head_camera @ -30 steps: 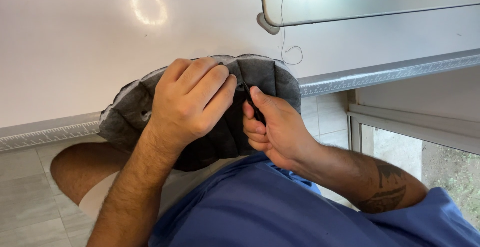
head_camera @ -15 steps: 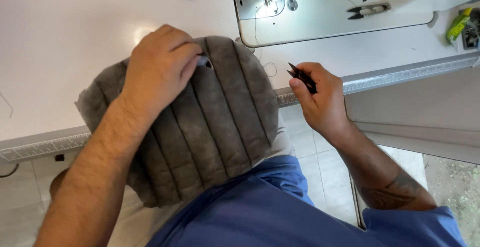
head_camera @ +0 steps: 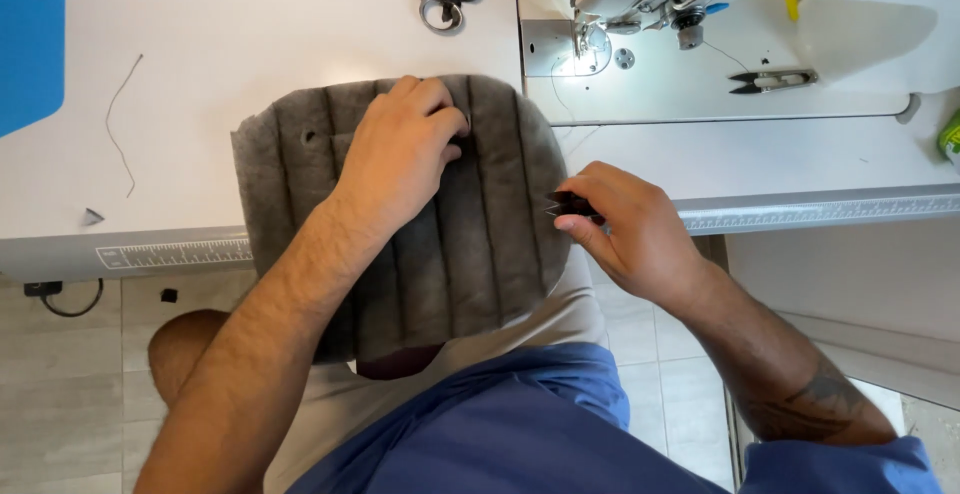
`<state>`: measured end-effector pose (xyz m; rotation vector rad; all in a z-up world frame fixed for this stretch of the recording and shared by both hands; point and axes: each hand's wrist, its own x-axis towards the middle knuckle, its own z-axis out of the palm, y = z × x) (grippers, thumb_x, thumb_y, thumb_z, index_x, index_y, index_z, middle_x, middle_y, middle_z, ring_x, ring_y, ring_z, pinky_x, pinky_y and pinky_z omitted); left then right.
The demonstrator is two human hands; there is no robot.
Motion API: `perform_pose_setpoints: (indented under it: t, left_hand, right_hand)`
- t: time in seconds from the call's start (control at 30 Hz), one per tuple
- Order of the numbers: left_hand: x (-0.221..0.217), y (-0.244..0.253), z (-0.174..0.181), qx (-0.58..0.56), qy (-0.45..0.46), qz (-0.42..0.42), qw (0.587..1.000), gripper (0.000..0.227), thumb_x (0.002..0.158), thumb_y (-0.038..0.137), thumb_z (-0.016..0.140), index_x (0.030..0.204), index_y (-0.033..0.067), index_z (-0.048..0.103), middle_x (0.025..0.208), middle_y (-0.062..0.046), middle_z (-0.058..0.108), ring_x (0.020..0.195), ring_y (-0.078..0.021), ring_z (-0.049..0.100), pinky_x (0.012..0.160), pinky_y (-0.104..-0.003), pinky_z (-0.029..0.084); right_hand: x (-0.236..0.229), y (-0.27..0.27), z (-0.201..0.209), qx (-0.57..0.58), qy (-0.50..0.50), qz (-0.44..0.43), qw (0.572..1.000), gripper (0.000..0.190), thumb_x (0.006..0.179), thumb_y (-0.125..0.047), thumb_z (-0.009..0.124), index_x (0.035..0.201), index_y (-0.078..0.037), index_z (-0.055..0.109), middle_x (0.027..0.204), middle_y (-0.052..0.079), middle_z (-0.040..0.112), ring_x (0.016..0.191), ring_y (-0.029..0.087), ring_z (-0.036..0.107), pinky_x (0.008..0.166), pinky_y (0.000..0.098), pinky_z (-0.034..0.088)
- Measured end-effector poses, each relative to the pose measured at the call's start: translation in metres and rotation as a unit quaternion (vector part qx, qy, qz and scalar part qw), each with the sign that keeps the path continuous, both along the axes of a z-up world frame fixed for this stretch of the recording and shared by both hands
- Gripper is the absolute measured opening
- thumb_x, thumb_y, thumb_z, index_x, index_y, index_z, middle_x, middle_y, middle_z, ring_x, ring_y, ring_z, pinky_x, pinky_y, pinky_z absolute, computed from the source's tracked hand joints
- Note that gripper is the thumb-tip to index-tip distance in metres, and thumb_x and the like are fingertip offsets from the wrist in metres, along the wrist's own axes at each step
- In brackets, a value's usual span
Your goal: The person uses a seam ripper to cut open a stitched seam on a grey quilted cushion. They then switch to scissors to trim the edges of the opened seam and remove excess fabric from the cushion.
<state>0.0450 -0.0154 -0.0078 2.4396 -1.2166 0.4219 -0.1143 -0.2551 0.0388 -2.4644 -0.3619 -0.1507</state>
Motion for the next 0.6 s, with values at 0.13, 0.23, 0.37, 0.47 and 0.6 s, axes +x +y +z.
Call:
perform_pose_setpoints:
  t: [0.13,0.23,0.37,0.47,0.6]
  left_hand:
    - [-0.015,0.012,0.005,-0.007,0.059,-0.095,0.994,0.017,0.083,0.008,0.085,0.095,0.0063,0.073,0.095,-0.005,0.065,0.089,-0.0267,0.058,0.066,-0.042,0.054]
    - [-0.017,0.014,0.007,-0.071,0.02,-0.132,0.988,0.012,0.088,0.003,0.082,0.092,0.0054,0.072,0.092,-0.005,0.069,0.084,-0.0262,0.059,0.066,-0.04,0.053]
    - [-0.021,0.017,0.011,-0.155,-0.07,-0.142,0.975,0.015,0.094,-0.006,0.076,0.086,0.0057,0.07,0.093,-0.005,0.072,0.082,-0.024,0.065,0.064,-0.034,0.054]
    - [-0.024,0.018,0.01,-0.16,-0.105,-0.128,0.973,0.018,0.094,-0.009,0.075,0.086,0.0059,0.07,0.093,-0.005,0.074,0.083,-0.0227,0.067,0.061,-0.031,0.053]
    - [-0.024,0.02,0.008,-0.158,-0.116,-0.126,0.972,0.02,0.092,-0.015,0.073,0.087,0.0039,0.068,0.094,-0.007,0.073,0.083,-0.0223,0.067,0.061,-0.03,0.054]
  right_hand:
    - [0.013,-0.001,0.005,-0.096,-0.013,0.071,0.993,0.032,0.103,-0.032,0.06,0.116,-0.003,0.064,0.095,0.01,0.064,0.078,0.028,0.06,0.065,0.0401,0.046]
    - [0.031,0.003,0.006,-0.172,-0.031,0.091,0.98,0.032,0.101,-0.034,0.066,0.114,-0.004,0.067,0.093,0.009,0.063,0.075,0.029,0.06,0.06,0.0428,0.046]
    - [0.064,0.004,0.005,-0.291,-0.062,0.13,0.946,0.036,0.107,-0.044,0.057,0.1,-0.01,0.065,0.086,0.004,0.059,0.066,0.025,0.056,0.044,0.0399,0.041]
    - [0.087,0.005,0.006,-0.367,-0.048,0.173,0.913,0.048,0.111,-0.053,0.046,0.086,-0.014,0.059,0.082,0.001,0.057,0.065,0.024,0.056,0.039,0.0402,0.04]
    - [0.108,0.008,0.003,-0.417,-0.04,0.2,0.886,0.049,0.111,-0.055,0.05,0.085,-0.014,0.058,0.08,0.0,0.056,0.062,0.024,0.058,0.04,0.0392,0.041]
